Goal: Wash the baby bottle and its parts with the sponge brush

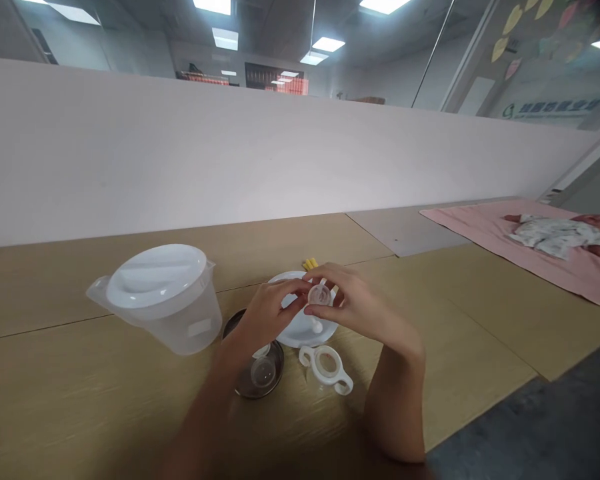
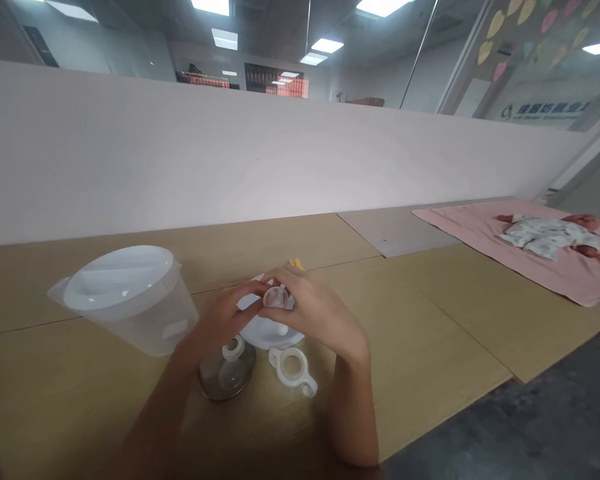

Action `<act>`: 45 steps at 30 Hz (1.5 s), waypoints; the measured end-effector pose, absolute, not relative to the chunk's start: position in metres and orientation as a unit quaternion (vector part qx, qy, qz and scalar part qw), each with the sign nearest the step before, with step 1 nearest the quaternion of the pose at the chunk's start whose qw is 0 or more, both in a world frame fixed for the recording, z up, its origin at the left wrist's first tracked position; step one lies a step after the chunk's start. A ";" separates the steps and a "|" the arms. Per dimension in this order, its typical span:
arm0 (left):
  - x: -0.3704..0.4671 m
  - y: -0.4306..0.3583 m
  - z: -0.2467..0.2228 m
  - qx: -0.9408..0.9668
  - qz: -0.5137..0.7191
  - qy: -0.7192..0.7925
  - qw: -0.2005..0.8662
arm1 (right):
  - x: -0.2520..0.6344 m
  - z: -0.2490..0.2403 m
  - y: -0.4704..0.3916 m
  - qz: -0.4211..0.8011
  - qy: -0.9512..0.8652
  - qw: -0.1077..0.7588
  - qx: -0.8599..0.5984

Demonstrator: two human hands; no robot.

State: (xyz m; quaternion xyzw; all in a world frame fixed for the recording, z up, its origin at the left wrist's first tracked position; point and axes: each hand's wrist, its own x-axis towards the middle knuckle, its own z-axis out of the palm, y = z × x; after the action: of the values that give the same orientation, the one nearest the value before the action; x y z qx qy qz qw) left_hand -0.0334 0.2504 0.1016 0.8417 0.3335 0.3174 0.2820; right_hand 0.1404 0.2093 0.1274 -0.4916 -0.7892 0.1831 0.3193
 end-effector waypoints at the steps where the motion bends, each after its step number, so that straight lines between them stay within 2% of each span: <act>1: -0.033 0.250 0.102 0.841 0.315 0.334 0.287 | 0.141 0.129 0.205 0.172 -0.793 0.315 -0.493; 4: -0.035 0.248 0.102 0.851 0.274 0.335 0.298 | 0.144 0.132 0.192 0.148 -0.792 0.310 -0.504; 10: -0.035 0.247 0.090 0.894 0.089 0.310 0.310 | 0.157 0.135 0.180 0.137 -0.777 0.281 -0.546; 13: -0.030 0.245 0.082 0.898 0.049 0.282 0.334 | 0.160 0.136 0.178 0.143 -0.775 0.261 -0.558; 24: -0.015 0.239 0.072 0.894 0.004 0.256 0.369 | 0.157 0.140 0.178 0.175 -0.764 0.244 -0.571; 35: -0.012 0.243 0.063 0.887 0.014 0.325 0.327 | 0.156 0.141 0.178 0.181 -0.776 0.243 -0.553; 45: -0.016 0.236 0.067 0.882 -0.013 0.368 0.294 | 0.154 0.133 0.184 0.170 -0.784 0.199 -0.562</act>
State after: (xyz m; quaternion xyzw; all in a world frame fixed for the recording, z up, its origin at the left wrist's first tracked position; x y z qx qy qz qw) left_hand -0.0157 0.2360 0.0670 0.8821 0.3680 -0.0131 0.2938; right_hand 0.1542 0.1839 0.1333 -0.5624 -0.7843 0.1703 0.1990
